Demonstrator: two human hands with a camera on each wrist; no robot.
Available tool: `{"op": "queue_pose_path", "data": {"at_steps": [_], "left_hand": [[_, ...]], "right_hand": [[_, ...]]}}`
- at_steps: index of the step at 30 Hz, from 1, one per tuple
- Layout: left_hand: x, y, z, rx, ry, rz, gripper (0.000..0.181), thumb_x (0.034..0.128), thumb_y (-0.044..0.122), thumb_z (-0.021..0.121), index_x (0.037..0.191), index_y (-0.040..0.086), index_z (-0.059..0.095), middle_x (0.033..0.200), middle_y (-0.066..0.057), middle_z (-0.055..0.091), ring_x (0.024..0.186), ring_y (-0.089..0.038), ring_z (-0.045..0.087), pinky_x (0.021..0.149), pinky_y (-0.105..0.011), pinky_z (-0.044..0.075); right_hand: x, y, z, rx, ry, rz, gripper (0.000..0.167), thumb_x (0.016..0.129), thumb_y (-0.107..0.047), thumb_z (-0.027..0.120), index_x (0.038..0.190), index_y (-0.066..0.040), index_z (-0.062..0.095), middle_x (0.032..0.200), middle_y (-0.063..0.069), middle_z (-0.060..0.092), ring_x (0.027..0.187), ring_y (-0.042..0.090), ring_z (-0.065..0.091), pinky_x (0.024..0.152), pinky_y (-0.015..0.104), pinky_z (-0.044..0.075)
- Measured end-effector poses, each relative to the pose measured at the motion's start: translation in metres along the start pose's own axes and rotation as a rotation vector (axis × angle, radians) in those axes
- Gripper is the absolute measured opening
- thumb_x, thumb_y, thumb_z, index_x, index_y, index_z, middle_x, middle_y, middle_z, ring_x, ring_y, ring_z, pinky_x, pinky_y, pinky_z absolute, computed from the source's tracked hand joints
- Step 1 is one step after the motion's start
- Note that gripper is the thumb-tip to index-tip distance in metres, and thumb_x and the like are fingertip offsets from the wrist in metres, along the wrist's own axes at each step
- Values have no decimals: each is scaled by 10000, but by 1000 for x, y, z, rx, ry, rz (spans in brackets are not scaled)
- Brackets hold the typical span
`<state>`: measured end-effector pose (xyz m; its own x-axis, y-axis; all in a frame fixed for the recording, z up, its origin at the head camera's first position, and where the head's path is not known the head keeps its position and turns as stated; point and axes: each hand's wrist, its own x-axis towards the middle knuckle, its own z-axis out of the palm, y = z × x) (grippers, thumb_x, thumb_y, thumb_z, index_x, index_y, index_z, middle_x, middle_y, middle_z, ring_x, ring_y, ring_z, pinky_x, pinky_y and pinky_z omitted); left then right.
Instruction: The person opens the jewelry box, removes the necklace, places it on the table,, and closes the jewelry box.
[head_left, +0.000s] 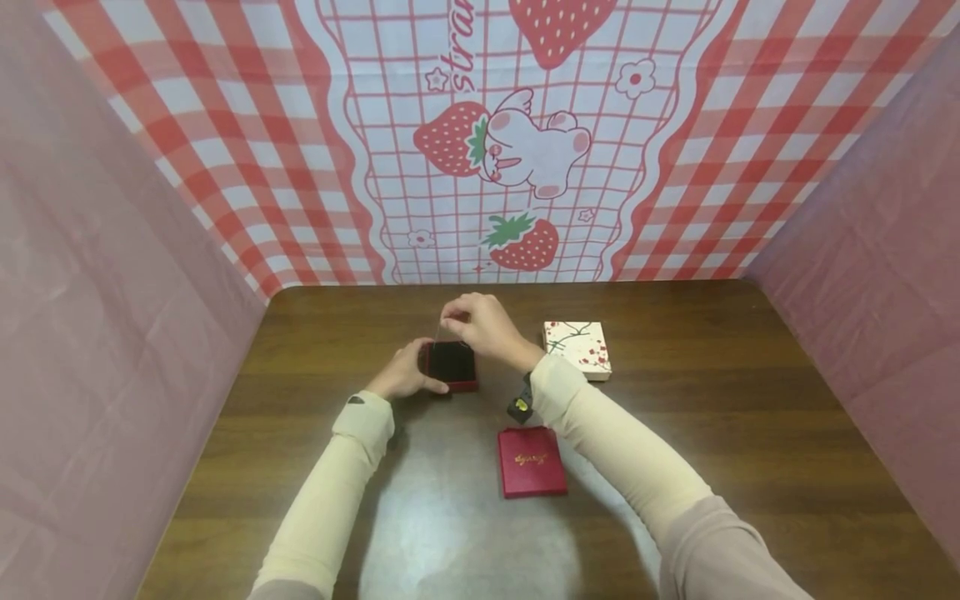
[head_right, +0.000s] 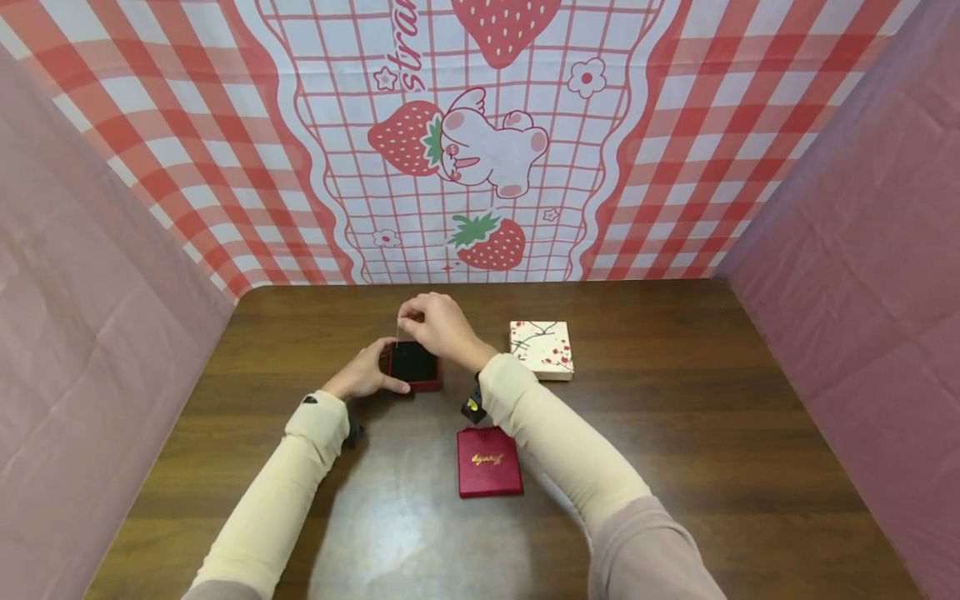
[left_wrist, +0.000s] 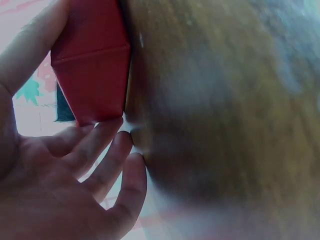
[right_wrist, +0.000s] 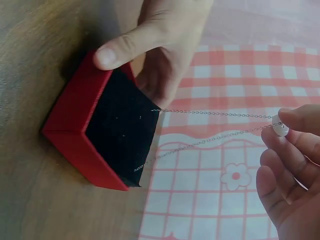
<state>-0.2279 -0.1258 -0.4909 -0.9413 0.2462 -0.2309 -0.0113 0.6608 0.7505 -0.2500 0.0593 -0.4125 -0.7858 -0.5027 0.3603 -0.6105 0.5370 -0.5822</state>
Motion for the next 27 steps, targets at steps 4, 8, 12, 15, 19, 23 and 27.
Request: {"op": "queue_pose_path", "data": {"at_steps": [4,8,12,15,19,23,27], "left_hand": [[0,-1,-1,8,-12,15,991,645,207,894,1457,24,356,1406,-230,506,1292,-392,483,1124,-551,348],[-1,-1,-3,25,-29,30,1022,660,217,885,1488,47,309,1434,-226,483,1323,-399,453,1130,-567,331],[-3,0,-3,48,-34,48,1059,666,214,876,1510,44,259,1463,-236,442,1356,-409,407,1146,-575,301],[-5,0,-3,68,-31,66,1054,677,224,866,1510,30,250,1467,-251,420,1370,-421,375,1149,-586,285],[-7,1,-3,53,0,61,968,737,257,829,1499,29,276,1452,-271,409,1365,-434,365,1134,-599,299],[-7,1,-3,18,72,54,826,795,255,787,1459,13,360,1414,-276,441,1321,-425,419,1110,-576,349],[-5,2,-2,-7,142,47,714,802,228,782,1400,17,455,1393,-261,474,1298,-411,441,1101,-563,363]], "right_hand": [[0,-5,-5,5,-1,8,89,871,-119,697,917,-56,738,888,74,737,816,202,638,769,311,534],[-1,-9,-9,3,-11,21,100,870,-124,700,931,-55,737,905,76,739,819,201,633,764,305,532],[-2,-8,-9,4,-12,34,104,871,-126,699,940,-57,736,907,76,737,811,198,627,756,297,531],[-4,-6,-9,4,-10,33,103,868,-122,700,936,-55,737,899,77,737,801,199,625,749,295,529],[-5,-4,-8,9,-2,17,96,860,-112,702,924,-50,738,888,78,737,796,200,624,742,290,527],[-5,-3,-7,23,14,-7,83,855,-96,702,909,-44,735,878,82,734,794,205,627,737,286,531],[-5,-4,-8,37,20,-22,80,853,-90,701,904,-37,732,874,89,730,792,223,631,731,289,535]]}}
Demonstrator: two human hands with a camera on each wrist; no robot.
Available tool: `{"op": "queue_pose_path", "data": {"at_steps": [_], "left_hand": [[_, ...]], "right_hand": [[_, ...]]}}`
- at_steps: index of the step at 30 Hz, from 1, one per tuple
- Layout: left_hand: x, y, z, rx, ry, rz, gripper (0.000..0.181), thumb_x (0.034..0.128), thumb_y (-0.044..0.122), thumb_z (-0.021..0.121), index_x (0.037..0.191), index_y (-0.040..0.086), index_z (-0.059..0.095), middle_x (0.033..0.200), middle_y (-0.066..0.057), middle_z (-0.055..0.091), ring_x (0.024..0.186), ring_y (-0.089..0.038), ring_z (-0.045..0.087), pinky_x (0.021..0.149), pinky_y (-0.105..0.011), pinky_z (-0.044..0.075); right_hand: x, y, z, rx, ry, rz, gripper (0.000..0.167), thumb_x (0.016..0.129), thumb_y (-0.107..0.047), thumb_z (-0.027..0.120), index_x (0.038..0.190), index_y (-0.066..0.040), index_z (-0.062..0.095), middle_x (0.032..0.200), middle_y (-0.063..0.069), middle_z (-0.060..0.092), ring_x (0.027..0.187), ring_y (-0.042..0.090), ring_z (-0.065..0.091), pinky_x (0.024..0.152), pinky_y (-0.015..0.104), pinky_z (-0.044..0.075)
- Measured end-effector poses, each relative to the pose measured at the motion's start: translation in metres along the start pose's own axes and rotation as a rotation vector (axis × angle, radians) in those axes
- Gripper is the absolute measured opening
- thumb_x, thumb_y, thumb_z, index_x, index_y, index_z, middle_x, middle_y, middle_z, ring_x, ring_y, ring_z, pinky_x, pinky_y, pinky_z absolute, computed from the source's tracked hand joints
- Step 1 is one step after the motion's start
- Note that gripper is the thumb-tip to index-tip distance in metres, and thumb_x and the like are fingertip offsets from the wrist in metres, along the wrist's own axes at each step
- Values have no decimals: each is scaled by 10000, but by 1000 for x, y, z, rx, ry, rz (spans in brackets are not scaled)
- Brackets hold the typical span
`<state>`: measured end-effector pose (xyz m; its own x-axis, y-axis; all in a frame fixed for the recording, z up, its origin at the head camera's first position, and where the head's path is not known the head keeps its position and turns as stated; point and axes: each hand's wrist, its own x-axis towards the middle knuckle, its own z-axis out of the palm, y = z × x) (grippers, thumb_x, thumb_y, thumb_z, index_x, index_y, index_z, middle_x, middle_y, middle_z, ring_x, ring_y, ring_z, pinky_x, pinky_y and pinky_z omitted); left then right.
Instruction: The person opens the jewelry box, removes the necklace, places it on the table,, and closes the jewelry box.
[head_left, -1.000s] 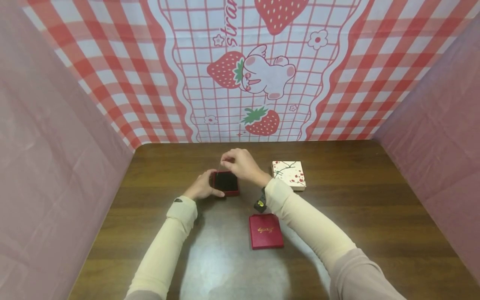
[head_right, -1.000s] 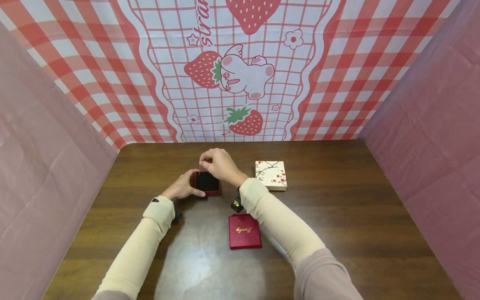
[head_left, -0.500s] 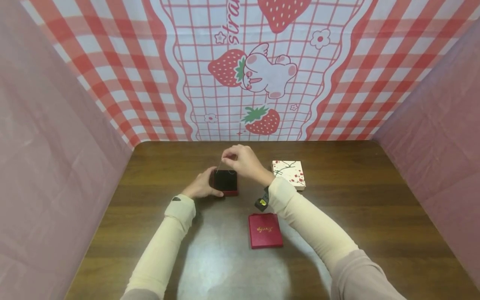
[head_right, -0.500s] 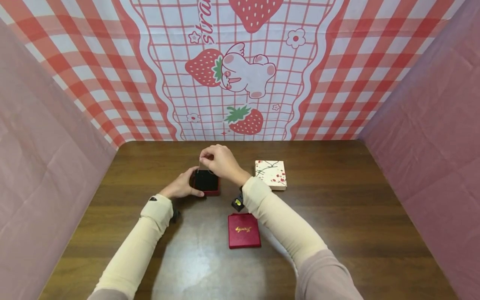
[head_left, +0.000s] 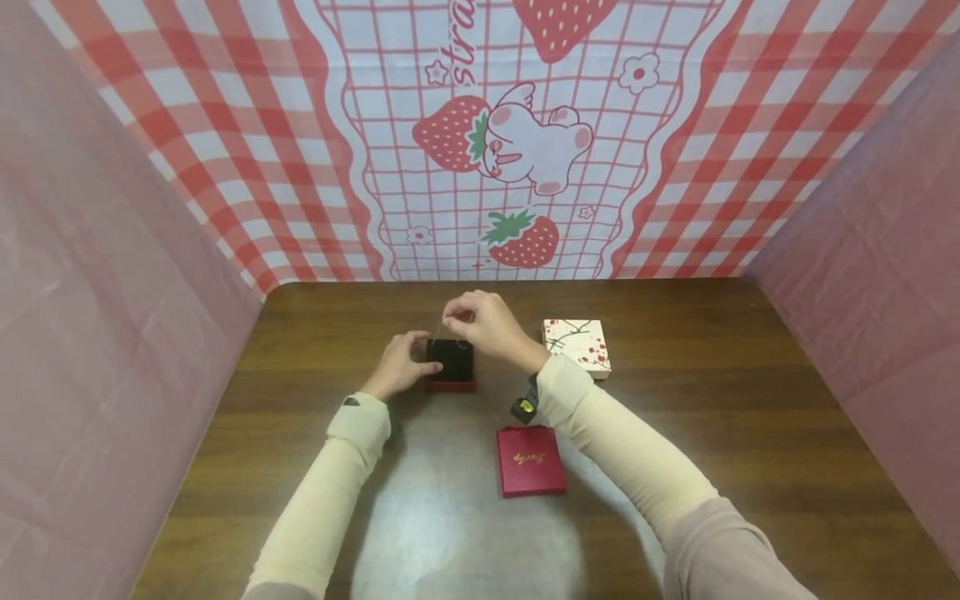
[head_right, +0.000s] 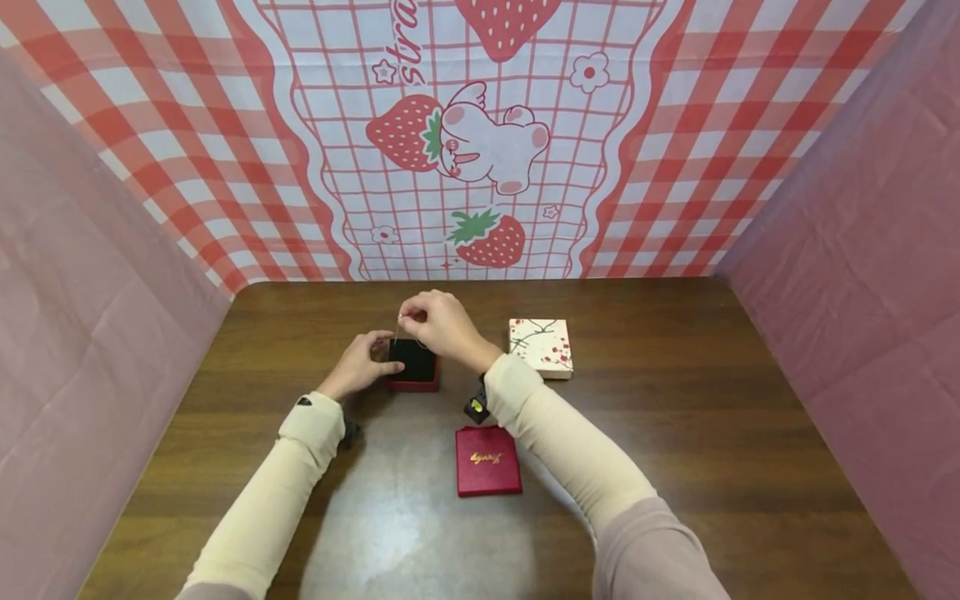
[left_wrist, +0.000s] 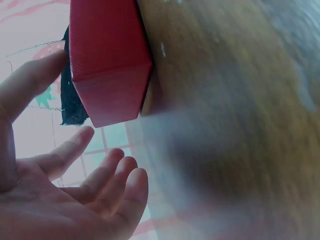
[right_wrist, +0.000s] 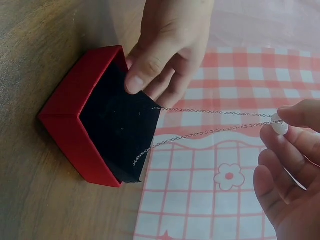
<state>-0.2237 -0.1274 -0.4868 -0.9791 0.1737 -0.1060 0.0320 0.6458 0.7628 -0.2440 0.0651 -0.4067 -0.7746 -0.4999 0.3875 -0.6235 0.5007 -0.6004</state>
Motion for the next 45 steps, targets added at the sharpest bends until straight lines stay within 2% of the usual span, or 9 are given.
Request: {"op": "queue_pose_path", "data": {"at_steps": [6,12,19,28,32,37,42,45], "left_hand": [[1,2,2,3,43,-12,632,795,217,786,1344,35,531,1383,-237,496,1305,-403,430,1109,-569,346],[2,3,3,30,91,-11,499,797,174,776,1230,-13,611,1308,-232,558,1267,-389,475,1107,-537,358],[2,4,2,34,109,-29,405,787,164,785,1125,-30,674,1245,-223,615,1221,-372,520,1089,-514,384],[2,3,4,-25,146,-27,378,800,159,770,1113,-29,671,1168,-221,627,1114,-358,585,1022,-484,449],[1,2,3,-96,133,-25,364,820,138,754,1126,-32,655,1150,-230,672,1074,-358,645,984,-460,499],[0,2,2,-179,99,-35,338,836,95,729,1132,-39,637,1144,-238,683,1079,-365,655,966,-456,521],[0,2,1,-208,85,-42,333,844,94,721,1141,-28,634,1159,-248,676,1107,-373,645,982,-471,511],[0,1,1,-218,90,-25,334,847,90,716,1145,-32,631,1160,-250,674,1107,-379,642,972,-470,518]], "right_hand": [[0,-2,-1,3,-5,9,83,852,-92,705,907,-37,733,867,86,727,784,208,620,718,266,525],[-1,-3,-2,4,-11,9,83,851,-98,707,905,-42,735,858,78,725,777,192,611,712,254,518],[-2,-4,-2,1,-13,11,81,852,-104,708,904,-51,739,859,68,727,782,186,609,710,246,515],[-2,-8,-4,13,-23,23,107,856,-110,705,926,-37,739,881,86,738,783,190,620,711,246,531],[-2,-11,-6,16,-26,28,108,858,-111,704,929,-37,738,877,86,738,780,187,616,707,243,527],[-3,-14,-9,7,-25,28,118,860,-119,704,940,-40,737,884,84,738,782,184,609,707,242,519],[-3,-14,-10,2,-20,24,124,864,-125,702,951,-42,736,896,81,741,781,180,612,705,239,520],[-2,-15,-12,5,-17,20,122,867,-119,701,953,-39,735,901,86,743,782,185,618,709,256,530]]}}
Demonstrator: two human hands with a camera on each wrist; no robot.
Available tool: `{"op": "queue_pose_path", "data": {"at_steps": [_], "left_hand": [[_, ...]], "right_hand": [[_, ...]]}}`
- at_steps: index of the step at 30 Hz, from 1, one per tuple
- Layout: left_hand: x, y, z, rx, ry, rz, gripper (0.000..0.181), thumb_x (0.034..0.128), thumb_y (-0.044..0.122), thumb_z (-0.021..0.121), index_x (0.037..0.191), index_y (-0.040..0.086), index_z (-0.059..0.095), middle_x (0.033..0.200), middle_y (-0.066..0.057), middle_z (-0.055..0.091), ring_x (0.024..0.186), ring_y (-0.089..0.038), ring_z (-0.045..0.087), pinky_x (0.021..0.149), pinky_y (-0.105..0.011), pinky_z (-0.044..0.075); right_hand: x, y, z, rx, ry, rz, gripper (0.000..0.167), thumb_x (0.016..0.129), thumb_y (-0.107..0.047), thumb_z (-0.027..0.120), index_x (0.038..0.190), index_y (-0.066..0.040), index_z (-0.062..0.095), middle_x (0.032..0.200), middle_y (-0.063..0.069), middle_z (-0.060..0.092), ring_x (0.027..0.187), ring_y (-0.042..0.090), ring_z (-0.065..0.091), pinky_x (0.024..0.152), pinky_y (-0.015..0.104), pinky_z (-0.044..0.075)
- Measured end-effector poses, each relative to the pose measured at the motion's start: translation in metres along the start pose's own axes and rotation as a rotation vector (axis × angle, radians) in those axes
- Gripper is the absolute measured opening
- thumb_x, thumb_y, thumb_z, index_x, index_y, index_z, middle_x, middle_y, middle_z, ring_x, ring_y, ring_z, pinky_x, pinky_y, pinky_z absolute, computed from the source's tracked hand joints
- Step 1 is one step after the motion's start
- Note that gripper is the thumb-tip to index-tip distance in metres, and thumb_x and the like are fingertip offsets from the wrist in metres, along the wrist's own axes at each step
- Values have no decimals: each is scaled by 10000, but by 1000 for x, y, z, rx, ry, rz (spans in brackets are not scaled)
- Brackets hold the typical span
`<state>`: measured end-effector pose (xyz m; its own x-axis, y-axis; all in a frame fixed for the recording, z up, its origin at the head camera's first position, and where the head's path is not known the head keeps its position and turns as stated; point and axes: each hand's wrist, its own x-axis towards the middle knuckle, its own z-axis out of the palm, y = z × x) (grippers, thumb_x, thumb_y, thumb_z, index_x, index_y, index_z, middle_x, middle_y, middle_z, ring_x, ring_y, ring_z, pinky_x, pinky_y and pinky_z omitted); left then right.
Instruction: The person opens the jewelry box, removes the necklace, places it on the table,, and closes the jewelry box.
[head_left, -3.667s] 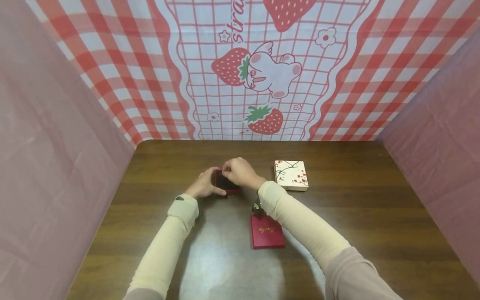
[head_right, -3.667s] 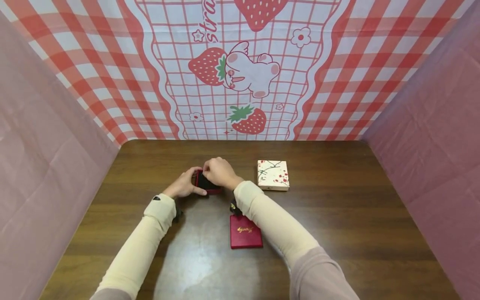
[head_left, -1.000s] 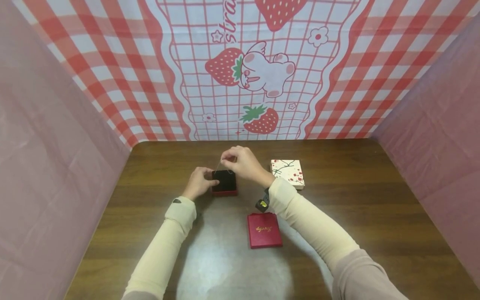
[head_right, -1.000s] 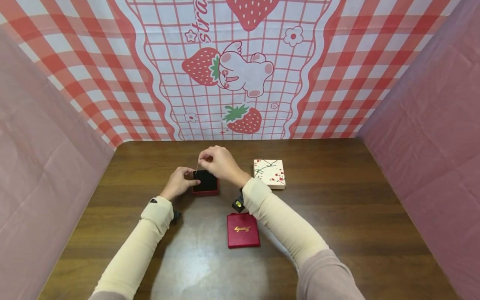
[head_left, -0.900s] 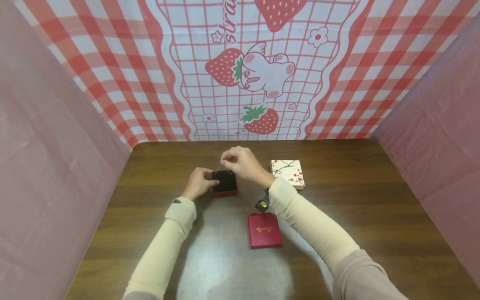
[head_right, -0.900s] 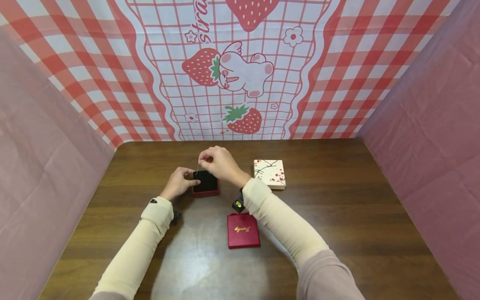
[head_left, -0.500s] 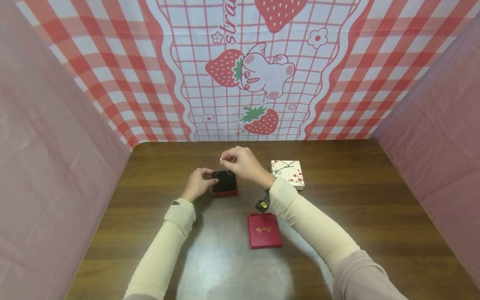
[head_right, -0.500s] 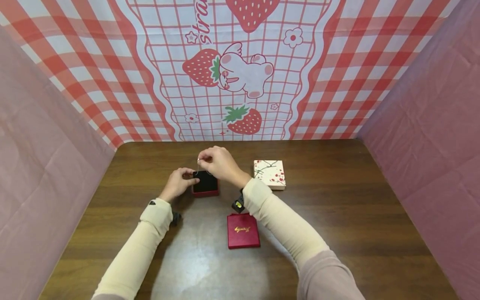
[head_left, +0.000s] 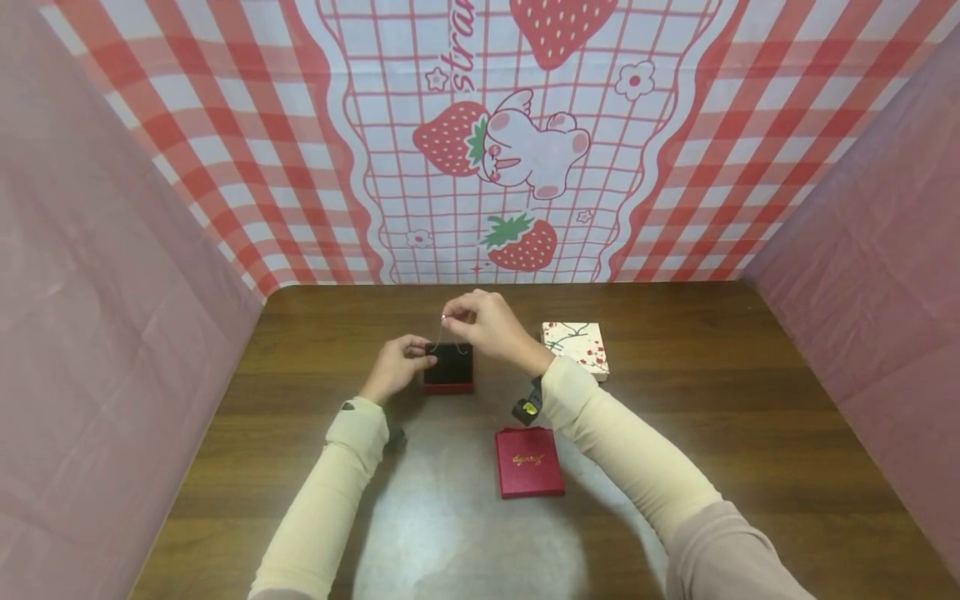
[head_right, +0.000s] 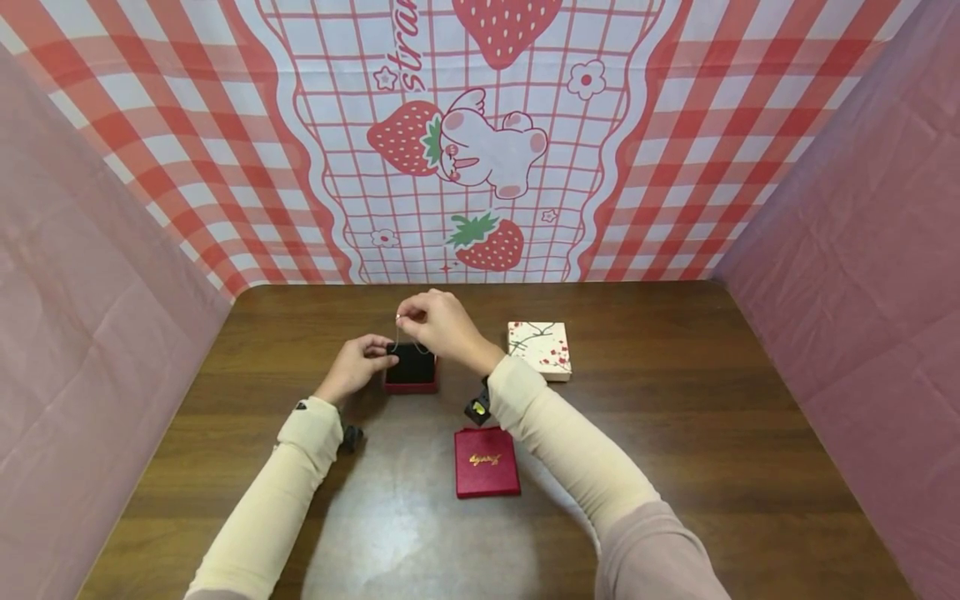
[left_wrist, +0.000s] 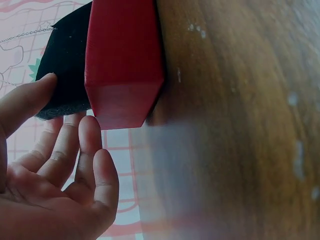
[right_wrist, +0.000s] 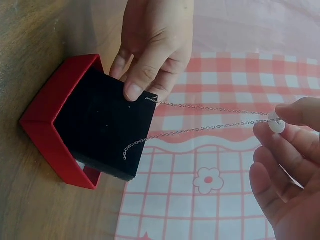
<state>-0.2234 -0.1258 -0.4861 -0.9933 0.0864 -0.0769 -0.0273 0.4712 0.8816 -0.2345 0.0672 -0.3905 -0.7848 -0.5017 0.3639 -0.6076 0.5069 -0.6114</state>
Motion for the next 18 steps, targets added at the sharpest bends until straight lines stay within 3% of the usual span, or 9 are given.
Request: {"op": "queue_pose_path", "data": {"at_steps": [6,18], "left_hand": [[1,-1,0,-20,15,45,330,848,77,712,1143,-44,629,1139,-238,684,1070,-373,654,931,-440,543],[-1,4,0,-79,48,63,349,842,68,717,1157,-47,621,1130,-246,681,1061,-378,658,950,-440,536]], "right_hand": [[0,-1,-3,6,6,-1,124,871,-122,696,953,-36,735,899,84,743,795,191,621,725,294,544],[1,-1,-8,23,29,-11,115,864,-118,697,938,-36,731,867,89,729,777,189,618,689,236,525]]}}
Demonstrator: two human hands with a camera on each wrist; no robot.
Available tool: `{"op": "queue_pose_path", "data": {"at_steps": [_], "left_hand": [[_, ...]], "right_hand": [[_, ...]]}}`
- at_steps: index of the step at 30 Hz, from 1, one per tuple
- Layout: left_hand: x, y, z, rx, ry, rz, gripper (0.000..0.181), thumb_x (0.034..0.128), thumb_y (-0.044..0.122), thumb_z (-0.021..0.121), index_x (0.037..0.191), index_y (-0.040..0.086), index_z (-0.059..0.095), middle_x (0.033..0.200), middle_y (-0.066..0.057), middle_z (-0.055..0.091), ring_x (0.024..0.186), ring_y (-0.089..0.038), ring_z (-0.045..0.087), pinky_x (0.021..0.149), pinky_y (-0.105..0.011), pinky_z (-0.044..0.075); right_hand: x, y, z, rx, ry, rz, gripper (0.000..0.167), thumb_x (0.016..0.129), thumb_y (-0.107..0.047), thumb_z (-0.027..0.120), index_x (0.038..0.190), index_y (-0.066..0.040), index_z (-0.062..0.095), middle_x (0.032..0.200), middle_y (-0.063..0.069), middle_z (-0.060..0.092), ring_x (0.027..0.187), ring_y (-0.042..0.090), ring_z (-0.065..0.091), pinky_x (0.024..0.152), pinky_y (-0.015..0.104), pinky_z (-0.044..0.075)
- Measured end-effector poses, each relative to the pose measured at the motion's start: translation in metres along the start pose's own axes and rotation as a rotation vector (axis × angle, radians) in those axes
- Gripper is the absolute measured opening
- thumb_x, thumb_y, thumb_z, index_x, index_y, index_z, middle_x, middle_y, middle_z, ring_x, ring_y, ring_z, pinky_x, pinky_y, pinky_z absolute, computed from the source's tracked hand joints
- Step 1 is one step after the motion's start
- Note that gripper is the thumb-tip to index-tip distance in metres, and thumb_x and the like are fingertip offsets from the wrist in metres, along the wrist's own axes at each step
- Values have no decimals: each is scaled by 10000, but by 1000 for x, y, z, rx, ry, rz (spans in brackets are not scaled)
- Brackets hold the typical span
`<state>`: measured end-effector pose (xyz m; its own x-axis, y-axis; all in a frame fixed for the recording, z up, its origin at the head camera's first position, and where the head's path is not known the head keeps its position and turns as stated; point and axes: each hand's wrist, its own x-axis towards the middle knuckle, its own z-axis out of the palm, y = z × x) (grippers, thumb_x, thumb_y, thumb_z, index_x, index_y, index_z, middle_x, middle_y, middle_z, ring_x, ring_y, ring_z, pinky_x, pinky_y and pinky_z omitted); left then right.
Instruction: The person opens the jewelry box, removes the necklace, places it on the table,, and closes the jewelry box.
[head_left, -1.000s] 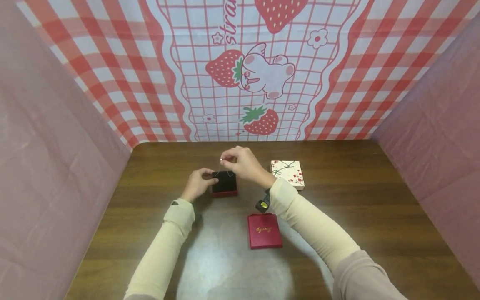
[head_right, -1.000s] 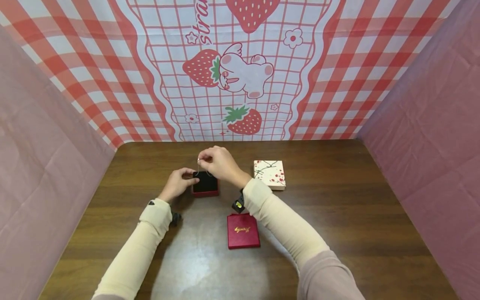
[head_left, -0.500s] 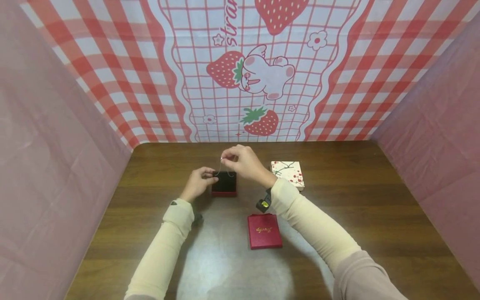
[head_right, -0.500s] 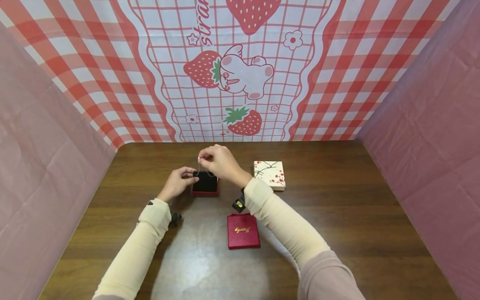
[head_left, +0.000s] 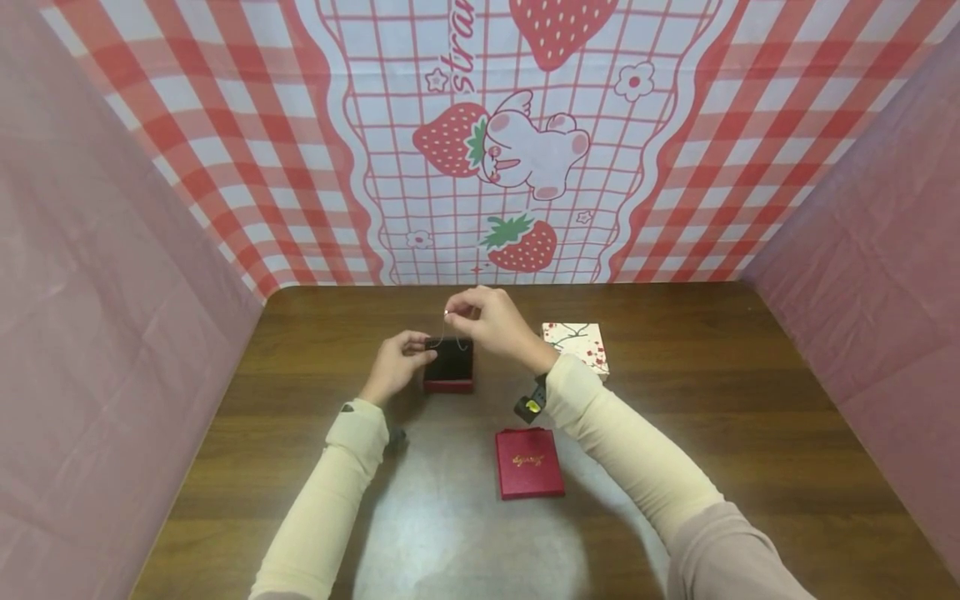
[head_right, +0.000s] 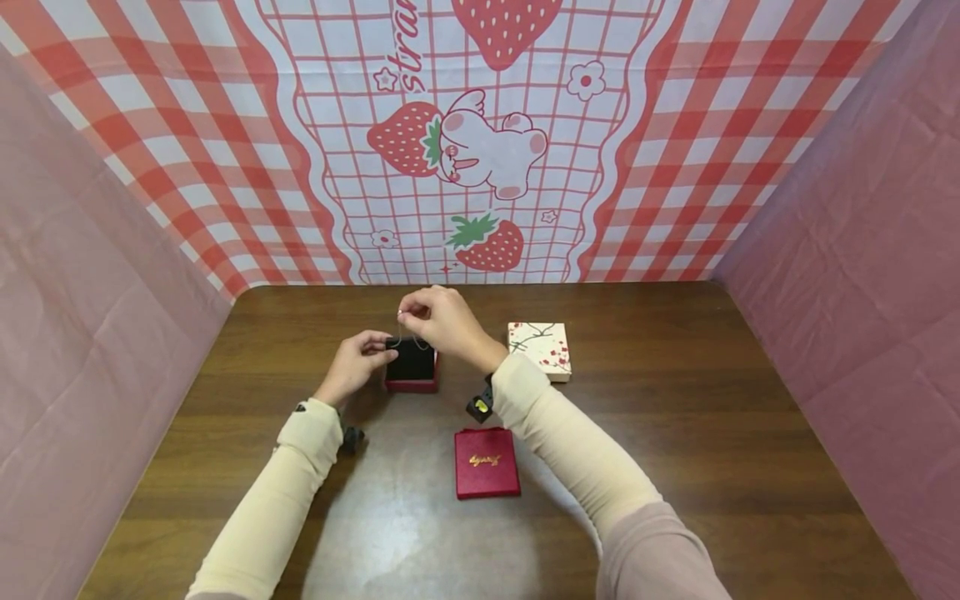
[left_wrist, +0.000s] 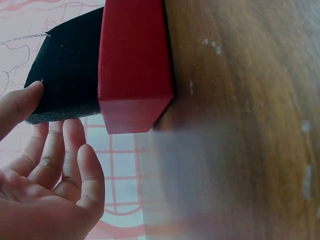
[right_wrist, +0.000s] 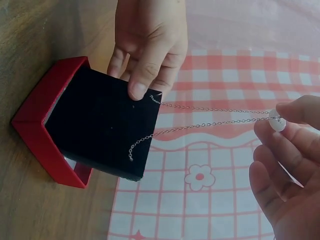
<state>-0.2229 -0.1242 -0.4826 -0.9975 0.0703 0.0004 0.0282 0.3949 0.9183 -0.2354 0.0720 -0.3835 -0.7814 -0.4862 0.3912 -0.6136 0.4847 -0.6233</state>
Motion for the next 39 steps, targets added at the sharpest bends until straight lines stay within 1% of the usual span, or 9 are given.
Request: {"op": "queue_pose_path", "data": {"at_steps": [4,8,16,20,25,32,36,39], "left_hand": [[-1,3,0,-15,12,-3,344,846,72,713,1158,-40,623,1129,-242,682,1060,-372,658,962,-449,528],[-2,5,-1,-15,25,-9,345,854,88,710,1168,-28,624,1130,-237,680,1059,-365,653,969,-451,521],[-5,9,-1,-16,24,-44,369,865,129,711,1194,-12,620,1152,-229,672,1078,-356,640,978,-450,514],[-7,9,-1,-37,34,-50,373,867,135,709,1195,-20,621,1152,-241,669,1073,-362,638,974,-452,515],[-8,8,2,-63,51,-53,383,873,142,709,1199,-38,619,1164,-256,660,1077,-364,638,976,-441,516],[-10,9,4,-116,74,-73,382,877,145,707,1195,-46,618,1152,-256,659,1054,-345,644,972,-423,517],[-11,10,3,-130,89,-80,377,882,159,702,1194,-37,625,1144,-244,662,1044,-318,638,957,-398,517],[-12,11,3,-139,87,-91,382,881,170,704,1201,-25,627,1152,-239,662,1056,-317,631,962,-399,508]], "right_hand": [[0,-1,-2,13,-2,4,126,866,-115,694,950,-29,732,872,92,731,779,191,613,690,241,526],[1,-1,-5,20,15,13,126,866,-116,696,954,-33,733,876,91,734,782,189,626,695,247,529],[2,-1,-12,30,47,2,110,864,-128,709,925,-41,738,860,91,736,763,191,627,685,248,526],[1,-1,-15,41,53,-2,113,861,-127,712,924,-38,739,863,98,736,757,194,629,688,264,535],[1,-1,-17,62,68,-8,117,847,-109,725,925,-24,742,873,110,739,776,209,636,702,318,553],[0,-1,-20,71,83,-23,107,836,-84,724,918,-20,751,873,118,738,778,214,635,695,252,535],[0,0,-22,70,108,-25,105,830,-78,727,915,-25,756,884,124,740,787,220,653,724,279,556],[0,1,-22,84,122,-28,103,825,-72,728,909,-19,757,892,130,741,800,227,668,748,304,570]]}}
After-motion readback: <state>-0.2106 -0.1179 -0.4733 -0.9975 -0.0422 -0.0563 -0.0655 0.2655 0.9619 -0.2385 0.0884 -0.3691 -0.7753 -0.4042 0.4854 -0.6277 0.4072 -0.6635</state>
